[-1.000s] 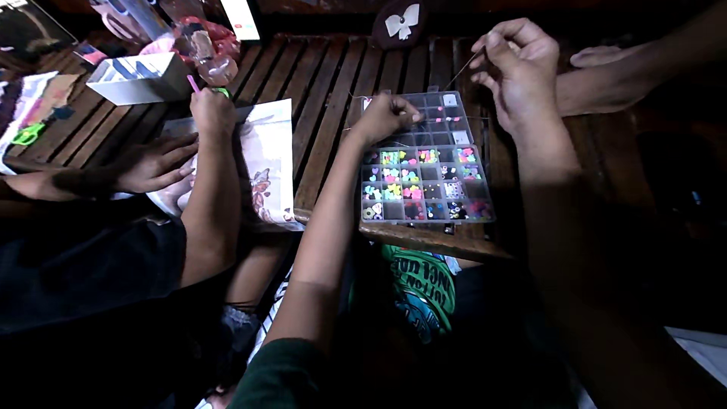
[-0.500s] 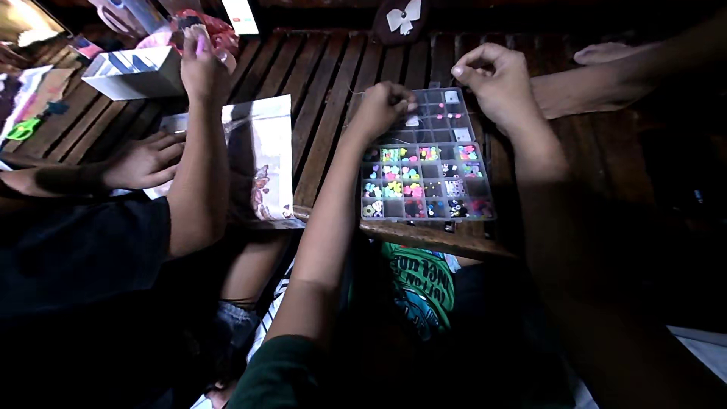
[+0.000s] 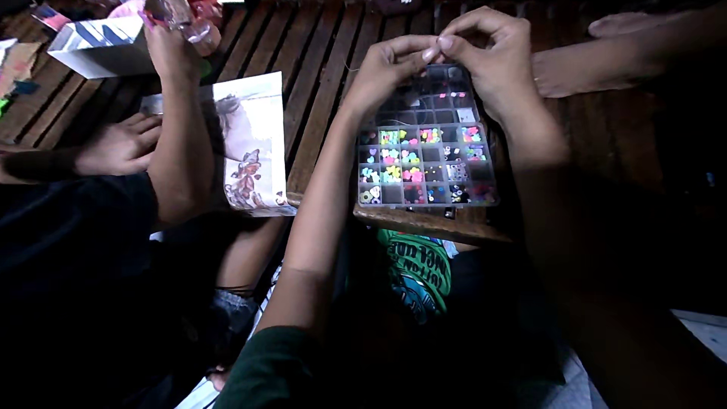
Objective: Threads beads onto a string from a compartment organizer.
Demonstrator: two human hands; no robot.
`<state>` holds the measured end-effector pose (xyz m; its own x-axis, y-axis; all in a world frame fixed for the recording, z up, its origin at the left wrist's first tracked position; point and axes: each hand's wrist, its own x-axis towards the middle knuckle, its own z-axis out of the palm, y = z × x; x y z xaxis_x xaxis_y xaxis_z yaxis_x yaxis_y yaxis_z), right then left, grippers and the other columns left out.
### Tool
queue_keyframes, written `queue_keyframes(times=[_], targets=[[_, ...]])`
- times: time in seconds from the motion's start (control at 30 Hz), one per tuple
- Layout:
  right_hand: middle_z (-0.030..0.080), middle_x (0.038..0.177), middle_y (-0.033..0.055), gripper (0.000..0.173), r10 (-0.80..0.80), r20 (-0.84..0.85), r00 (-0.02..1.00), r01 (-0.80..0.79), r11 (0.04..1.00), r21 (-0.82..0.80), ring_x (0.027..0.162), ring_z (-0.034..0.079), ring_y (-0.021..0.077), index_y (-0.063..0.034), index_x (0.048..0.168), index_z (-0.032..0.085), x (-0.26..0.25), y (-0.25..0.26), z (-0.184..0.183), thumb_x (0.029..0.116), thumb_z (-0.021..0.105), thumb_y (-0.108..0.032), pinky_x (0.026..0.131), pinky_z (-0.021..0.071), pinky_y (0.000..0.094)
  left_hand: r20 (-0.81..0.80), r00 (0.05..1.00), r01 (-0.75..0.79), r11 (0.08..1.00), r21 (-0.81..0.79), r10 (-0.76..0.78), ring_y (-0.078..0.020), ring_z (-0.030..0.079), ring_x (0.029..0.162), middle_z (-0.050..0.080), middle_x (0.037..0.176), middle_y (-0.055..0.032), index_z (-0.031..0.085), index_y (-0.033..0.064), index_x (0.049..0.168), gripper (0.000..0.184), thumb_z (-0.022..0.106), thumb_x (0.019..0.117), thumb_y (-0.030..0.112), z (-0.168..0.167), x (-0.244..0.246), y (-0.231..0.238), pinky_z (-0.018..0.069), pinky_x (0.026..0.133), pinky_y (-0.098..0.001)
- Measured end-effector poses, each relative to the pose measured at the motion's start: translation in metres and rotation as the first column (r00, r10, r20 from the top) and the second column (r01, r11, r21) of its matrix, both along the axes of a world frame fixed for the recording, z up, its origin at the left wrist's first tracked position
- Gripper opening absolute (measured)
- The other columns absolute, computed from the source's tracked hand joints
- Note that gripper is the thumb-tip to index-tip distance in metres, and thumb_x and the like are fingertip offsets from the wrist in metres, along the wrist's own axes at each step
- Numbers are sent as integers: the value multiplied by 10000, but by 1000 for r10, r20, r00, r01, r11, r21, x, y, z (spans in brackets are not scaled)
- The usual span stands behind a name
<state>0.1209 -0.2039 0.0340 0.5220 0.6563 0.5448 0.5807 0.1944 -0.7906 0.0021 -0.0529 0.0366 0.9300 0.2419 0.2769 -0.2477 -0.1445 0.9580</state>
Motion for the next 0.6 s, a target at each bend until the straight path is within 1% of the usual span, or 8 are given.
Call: queue_keyframes(times=[0.13,0.27,0.33,0.4,0.43,0.47,0.53,0.6], targets=[[667,1010,-29,89,-4,-53,999,4,1000,-2,941,639,-3,-34,1036,692,-5,2,2,974,666,-92,878,541,191,-8,1000,14,1000,-11,-14,-47,654,810,702,926,7,677,2,1079,112,596,1009,35,-2,1,1,555,776,-224],[678,1008,-48,107,0,-73,997,-1,1000,-12,932,647,-3,-47,1058,687,-5,4,0,989,654,-120,863,551,209,-3,1000,8,999,-41,-8,-53,665,796,699,881,10,679,6,1042,90,600,1009,35,-3,2,1,566,771,-230],[672,1090,-14,210,18,-118,993,-26,997,-70,975,642,18,-27,1186,653,-7,3,2,1021,615,-153,876,541,214,0,1000,7,999,-50,-7,-57,667,796,699,881,6,673,5,1040,90,593,1014,37,-3,2,2,569,773,-233],[655,1122,5,366,26,-168,985,-52,988,-149,957,642,30,-13,1351,559,-10,2,5,1043,589,-209,845,543,213,-4,1000,5,998,-60,-5,-58,667,794,698,881,6,667,7,1041,90,587,1018,38,-3,2,2,569,771,-233],[659,1127,7,408,30,-178,984,-62,981,-182,953,647,25,-9,1383,530,-11,1,6,1039,600,-215,847,545,211,-2,1000,-2,998,-67,2,-54,667,785,698,873,9,665,5,1039,85,588,1015,31,-3,2,2,570,764,-229],[658,1135,12,420,36,-176,984,-74,974,-214,969,646,21,-6,1382,531,-12,1,7,1027,622,-211,868,545,209,-1,1000,-12,997,-76,12,-48,663,772,693,864,13,662,2,1038,76,593,1009,21,-4,2,2,570,755,-223],[653,1141,23,335,43,-123,991,-76,958,-278,1007,628,15,-15,1269,610,-13,0,5,990,675,-190,902,526,202,-2,999,-33,997,-76,33,-41,655,766,690,864,10,665,1,1033,72,603,1004,22,-3,2,2,565,746,-218],[658,1139,57,292,33,-24,999,-39,933,-358,992,619,27,-10,1194,655,-14,0,4,985,687,-211,885,514,216,2,999,-40,997,-64,40,-51,659,786,701,887,-3,673,2,1035,84,603,1010,42,-3,2,3,559,753,-226]])
